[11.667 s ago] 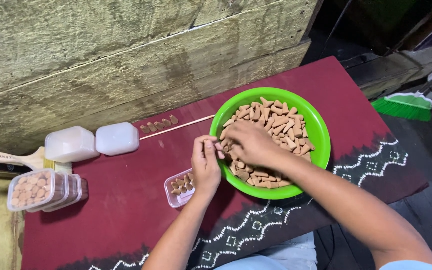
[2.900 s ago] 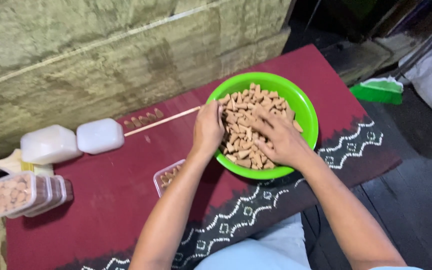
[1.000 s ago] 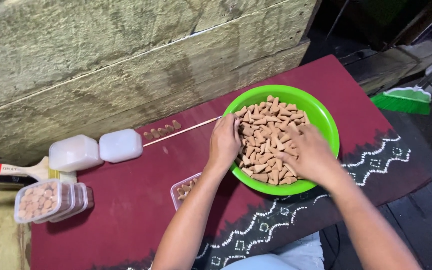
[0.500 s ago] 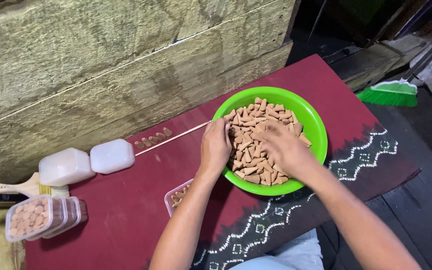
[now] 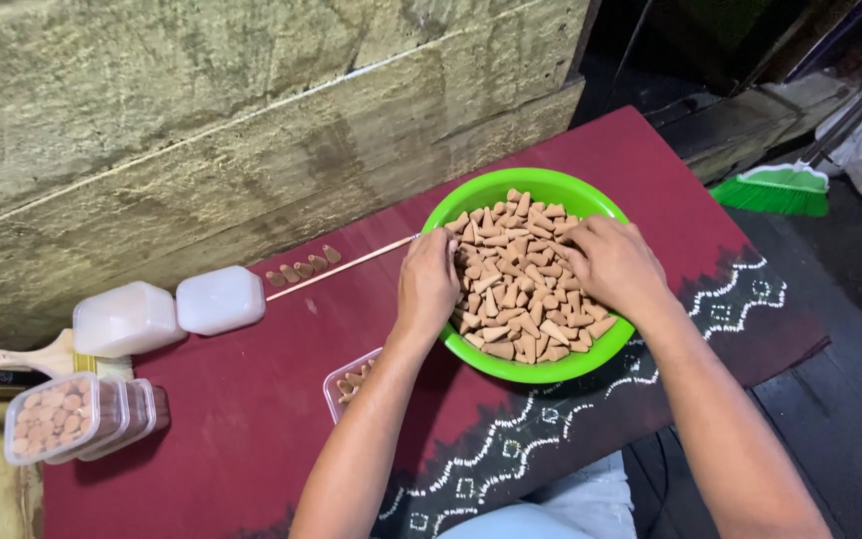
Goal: The person sorts small clay pieces from a green bowl into a clear plastic container by hand. They repeatedly pick up pieces, inspect them, and place them into the container while occasionally adjusting the bowl's position on the table.
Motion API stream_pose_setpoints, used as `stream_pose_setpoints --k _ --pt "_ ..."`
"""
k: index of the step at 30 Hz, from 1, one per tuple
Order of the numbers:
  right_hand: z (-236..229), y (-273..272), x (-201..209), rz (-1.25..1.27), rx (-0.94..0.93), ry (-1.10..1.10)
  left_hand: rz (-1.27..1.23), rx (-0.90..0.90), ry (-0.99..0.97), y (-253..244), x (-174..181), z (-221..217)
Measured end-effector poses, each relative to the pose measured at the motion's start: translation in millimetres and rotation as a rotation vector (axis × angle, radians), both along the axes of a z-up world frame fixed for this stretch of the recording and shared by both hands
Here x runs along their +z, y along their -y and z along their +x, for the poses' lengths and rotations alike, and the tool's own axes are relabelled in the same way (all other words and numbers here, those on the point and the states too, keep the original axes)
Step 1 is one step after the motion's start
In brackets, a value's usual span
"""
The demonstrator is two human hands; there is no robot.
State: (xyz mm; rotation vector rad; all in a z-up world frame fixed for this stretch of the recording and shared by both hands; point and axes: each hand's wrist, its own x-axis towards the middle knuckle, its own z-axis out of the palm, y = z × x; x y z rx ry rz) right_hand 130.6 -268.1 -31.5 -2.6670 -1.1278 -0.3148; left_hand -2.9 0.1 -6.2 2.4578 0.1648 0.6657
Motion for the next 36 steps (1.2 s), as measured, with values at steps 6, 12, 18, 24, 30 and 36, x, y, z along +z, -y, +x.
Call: stream_pose_setpoints --k 6,12,18,24,30,36 --pt "0 1 -2 -0.007 0.037 0.072 -0.010 -0.017 0.037 1 4 2" --pt "3 3 -6 0.003 0.055 0.104 0.036 0.003 0.068 1 -5 2" --pt "3 6 -8 0.009 0.048 0.096 0.062 -0.002 0.076 -1 -6 1" --pt "0 3 7 0.012 0.056 0.055 0.020 -0.040 0.100 2 -4 3" --pt "7 -6 12 0.263 0.146 -0.132 0.038 -0.020 0.033 -2 -9 4" --pt "-28 -69 65 0.293 0.398 -0.159 0.016 -0.032 0.021 -1 -2 4"
